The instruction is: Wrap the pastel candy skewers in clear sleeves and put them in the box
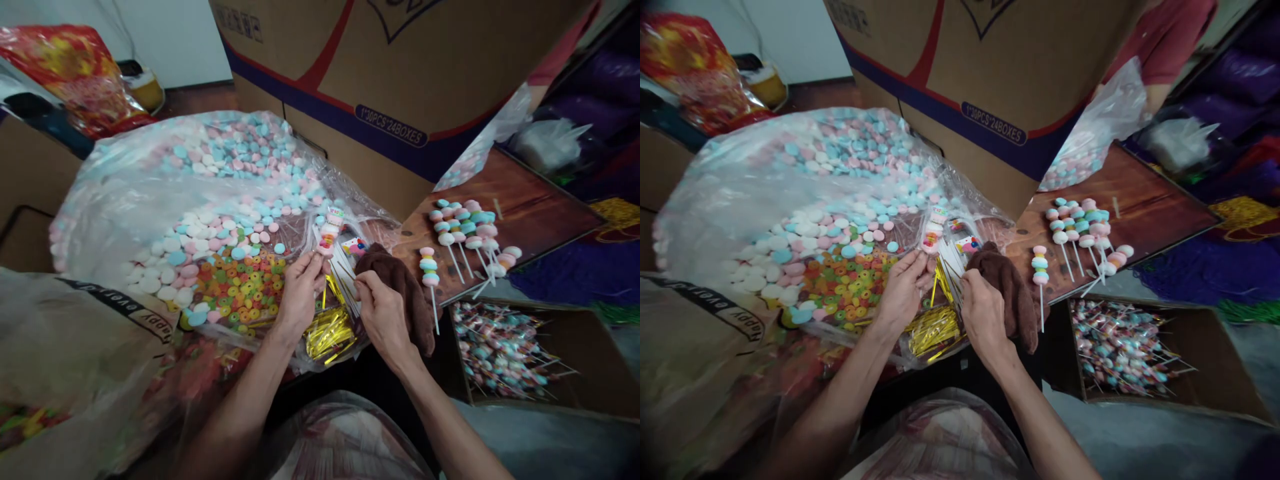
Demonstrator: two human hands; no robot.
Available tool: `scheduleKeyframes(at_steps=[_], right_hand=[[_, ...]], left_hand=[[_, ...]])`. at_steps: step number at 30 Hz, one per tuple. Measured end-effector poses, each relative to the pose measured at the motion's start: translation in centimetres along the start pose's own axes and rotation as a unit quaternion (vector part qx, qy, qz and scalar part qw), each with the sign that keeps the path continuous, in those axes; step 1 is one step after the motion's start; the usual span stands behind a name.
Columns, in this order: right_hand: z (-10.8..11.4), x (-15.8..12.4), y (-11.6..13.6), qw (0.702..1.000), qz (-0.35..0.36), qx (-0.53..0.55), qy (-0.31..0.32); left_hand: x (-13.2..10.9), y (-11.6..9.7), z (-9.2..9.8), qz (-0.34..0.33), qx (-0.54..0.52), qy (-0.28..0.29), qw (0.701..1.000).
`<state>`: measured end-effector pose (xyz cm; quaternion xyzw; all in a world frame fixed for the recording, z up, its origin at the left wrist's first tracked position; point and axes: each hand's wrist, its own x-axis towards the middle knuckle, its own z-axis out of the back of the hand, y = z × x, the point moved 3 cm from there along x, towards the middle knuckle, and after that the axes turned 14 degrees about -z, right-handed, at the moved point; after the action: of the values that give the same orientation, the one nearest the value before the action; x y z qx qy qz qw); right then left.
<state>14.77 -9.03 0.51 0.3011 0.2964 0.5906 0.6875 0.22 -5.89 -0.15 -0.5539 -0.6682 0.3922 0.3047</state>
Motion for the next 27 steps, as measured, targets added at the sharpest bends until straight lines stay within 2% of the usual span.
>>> scheduleKeyframes(at_steps=[3, 6, 13, 19, 21, 24, 27], right_hand=[[0.6, 0.3, 0.0, 0.987, -0.034, 0.157, 0.027], [0.7, 0.6, 0.3, 0.967, -0.061, 0.24, 0.059], [0.9, 1.2, 0.9, 0.948, -0.097, 0.303, 0.025], [0.6, 1.0, 0.9, 0.93, -0.123, 0.345, 0.031], [-0.1, 0.8, 0.8, 0.917, -0.122, 0.377, 0.051], [-0.8, 0.8, 0.5, 0.891, -0.101, 0.433, 0.097], [0.0, 1.2, 0.5, 0.9, -0.041, 0.415, 0.128]], left_hand=[[-0.6, 0.5, -0.5, 0.006, 0.035, -0.021, 0.999], [-1.3, 0.9, -1.0, 0.011, 0.066, -0.027, 0.997], [-2.1, 0.7, -2.3, -0.014, 0.09, 0.066, 0.994], [-1.9, 0.8, -2.7, -0.06, 0.123, 0.073, 0.988], [-1.9, 0.8, -2.8, -0.03, 0.09, 0.062, 0.994], [-1.9, 0.4, -3.0, 0.071, -0.025, 0.059, 0.995], [-2.2, -0.3, -3.3, 0.194, -0.137, 0.084, 0.968]])
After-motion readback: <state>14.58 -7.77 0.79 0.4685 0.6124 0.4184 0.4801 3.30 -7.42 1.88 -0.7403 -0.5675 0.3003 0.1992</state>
